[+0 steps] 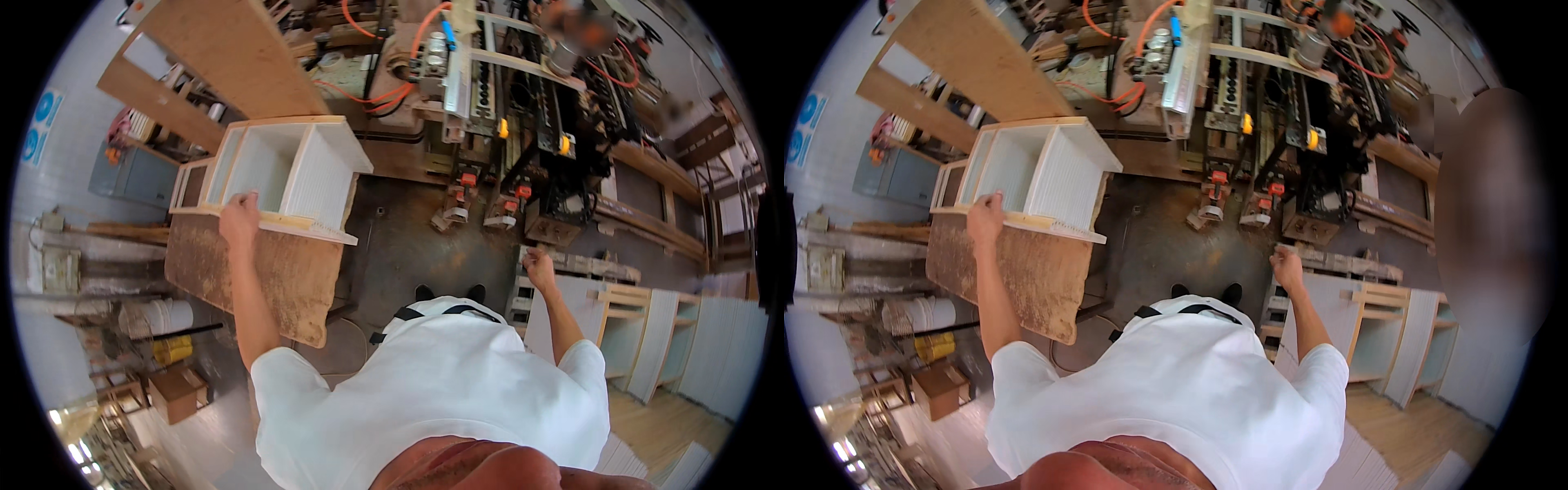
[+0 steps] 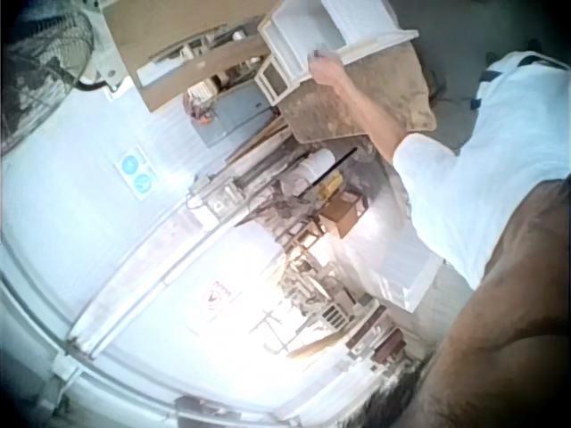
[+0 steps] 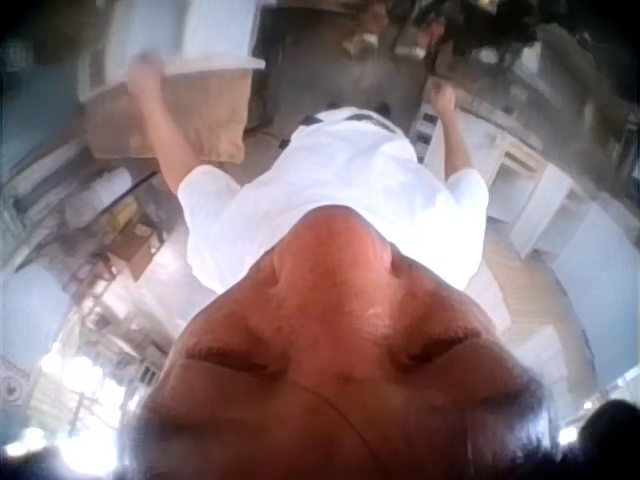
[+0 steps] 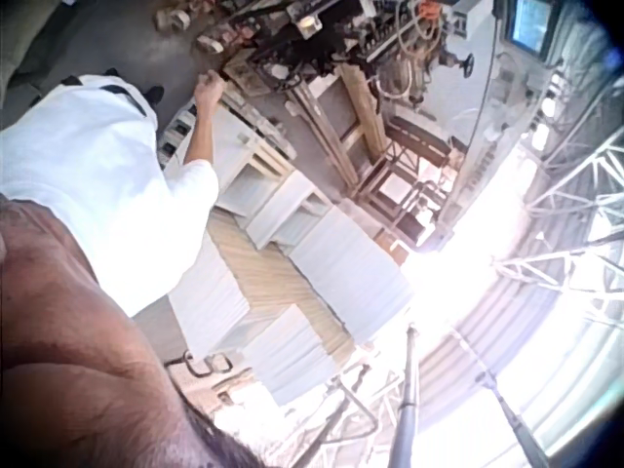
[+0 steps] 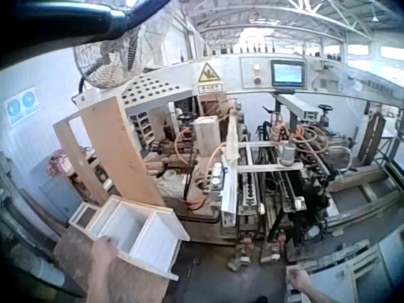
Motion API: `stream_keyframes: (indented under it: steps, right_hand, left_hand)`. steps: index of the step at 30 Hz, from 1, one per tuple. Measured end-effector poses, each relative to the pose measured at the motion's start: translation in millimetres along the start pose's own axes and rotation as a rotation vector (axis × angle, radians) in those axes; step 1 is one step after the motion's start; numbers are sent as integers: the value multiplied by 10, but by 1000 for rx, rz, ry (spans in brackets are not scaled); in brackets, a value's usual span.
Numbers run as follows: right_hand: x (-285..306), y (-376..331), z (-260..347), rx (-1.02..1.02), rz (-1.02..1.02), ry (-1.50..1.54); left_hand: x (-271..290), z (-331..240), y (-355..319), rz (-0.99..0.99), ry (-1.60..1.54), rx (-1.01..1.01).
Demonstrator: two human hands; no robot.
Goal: The person assembles a wooden chair frame by hand in a workshop. They repeatedly pick up a rectangular wooden frame, align it with a jig on a workbench, and press the joints together to secure the structure.
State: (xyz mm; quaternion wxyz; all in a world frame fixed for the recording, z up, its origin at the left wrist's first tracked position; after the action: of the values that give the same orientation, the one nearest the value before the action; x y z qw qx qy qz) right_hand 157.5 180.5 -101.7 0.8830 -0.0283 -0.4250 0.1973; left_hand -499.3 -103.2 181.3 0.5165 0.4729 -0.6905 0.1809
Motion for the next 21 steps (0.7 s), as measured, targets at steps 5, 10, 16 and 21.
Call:
stream_keyframes:
  steps: [5, 10, 16, 21]
  right_hand:
    - [77, -257, 38, 12, -3, 31]
    - [389, -649, -168, 38, -138, 84]
    - [1015, -1355, -379, 10, -203, 26]
    - [1779, -1960, -325, 88, -358, -42]
  left_hand:
    - [-678, -503, -158, 327, 176, -97]
    - [-810, -440, -72, 274, 209, -49]
    - [-849, -709, -202, 149, 273, -105]
    - [-1054, -375, 165, 93, 276, -176]
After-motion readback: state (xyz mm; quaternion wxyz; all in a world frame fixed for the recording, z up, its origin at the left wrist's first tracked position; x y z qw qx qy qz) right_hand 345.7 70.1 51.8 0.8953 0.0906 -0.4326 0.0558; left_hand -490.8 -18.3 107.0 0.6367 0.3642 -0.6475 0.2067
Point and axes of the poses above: each hand's wrist, its own y-axis towards the middle knuckle, its own x-axis out of the back of the hand, z = x × y, the point moved 9 cm from there along y, towards the middle knuckle, and after that the axes turned 5 degrees about -y, right-handed, at the moved point
